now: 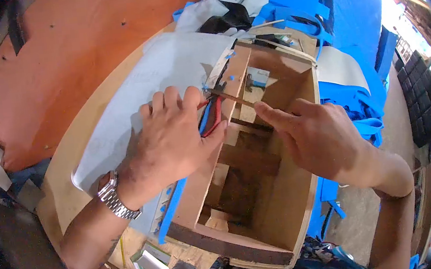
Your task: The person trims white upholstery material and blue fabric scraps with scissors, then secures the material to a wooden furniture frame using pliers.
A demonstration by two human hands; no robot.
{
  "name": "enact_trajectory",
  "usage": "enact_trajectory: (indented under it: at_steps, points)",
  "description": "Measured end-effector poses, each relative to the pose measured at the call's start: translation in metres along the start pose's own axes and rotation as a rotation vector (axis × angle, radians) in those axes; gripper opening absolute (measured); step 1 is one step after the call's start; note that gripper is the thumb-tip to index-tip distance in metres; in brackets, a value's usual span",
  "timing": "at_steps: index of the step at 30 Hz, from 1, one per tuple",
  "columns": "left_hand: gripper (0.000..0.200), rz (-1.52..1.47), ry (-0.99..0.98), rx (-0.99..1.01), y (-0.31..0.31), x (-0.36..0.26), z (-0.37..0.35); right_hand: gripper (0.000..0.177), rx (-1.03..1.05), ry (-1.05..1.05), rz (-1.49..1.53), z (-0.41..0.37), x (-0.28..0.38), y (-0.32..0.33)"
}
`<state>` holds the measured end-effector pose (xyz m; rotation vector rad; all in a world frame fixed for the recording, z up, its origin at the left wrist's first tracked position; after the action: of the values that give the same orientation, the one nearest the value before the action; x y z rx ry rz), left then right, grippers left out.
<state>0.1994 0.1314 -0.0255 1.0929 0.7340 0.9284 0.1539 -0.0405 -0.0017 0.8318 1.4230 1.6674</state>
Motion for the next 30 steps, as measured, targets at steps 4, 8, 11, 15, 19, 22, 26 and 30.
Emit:
enact_trajectory:
  at_steps: [4,8,11,15,19,22,26,30]
  points:
    - [0.043,-0.011,-0.004,-0.012,0.004,-0.001,0.000,0.040,0.027,0.021,0.072,0.003,-0.002,0.006]
    - [0.042,-0.002,0.019,0.010,0.004,-0.001,0.002,0.038,-0.108,0.034,0.474,0.001,-0.021,-0.025]
    - [0.041,0.003,0.017,0.012,0.003,0.000,0.001,0.034,-0.152,0.076,0.503,-0.001,-0.030,-0.025]
    - [0.042,-0.002,0.009,0.011,0.003,0.000,0.002,0.031,-0.141,0.141,0.187,0.005,-0.022,0.016]
    - [0.043,-0.012,-0.019,0.005,0.003,0.000,0.000,0.025,-0.063,0.233,0.017,0.017,-0.011,0.035]
    - [0.042,-0.006,-0.030,-0.002,0.004,0.000,-0.001,0.023,-0.111,0.314,0.035,0.021,-0.003,0.041]
    - [0.042,-0.025,-0.016,-0.007,0.004,0.001,0.000,0.024,-0.079,0.382,-0.156,0.026,0.007,0.052]
    - [0.042,0.022,0.033,-0.040,0.001,0.000,0.001,0.035,0.143,0.285,-0.308,0.041,0.025,0.037]
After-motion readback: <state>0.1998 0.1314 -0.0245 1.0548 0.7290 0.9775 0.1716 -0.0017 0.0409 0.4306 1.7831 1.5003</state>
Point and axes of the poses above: each hand's wrist, its own z-axis towards the middle knuckle, its own y-axis out of the back of the hand, x = y × z, the point moved 7 cm from there along z, towards the middle knuckle, and after that the axes turned 3 degrees about y, right-handed, at the moved point
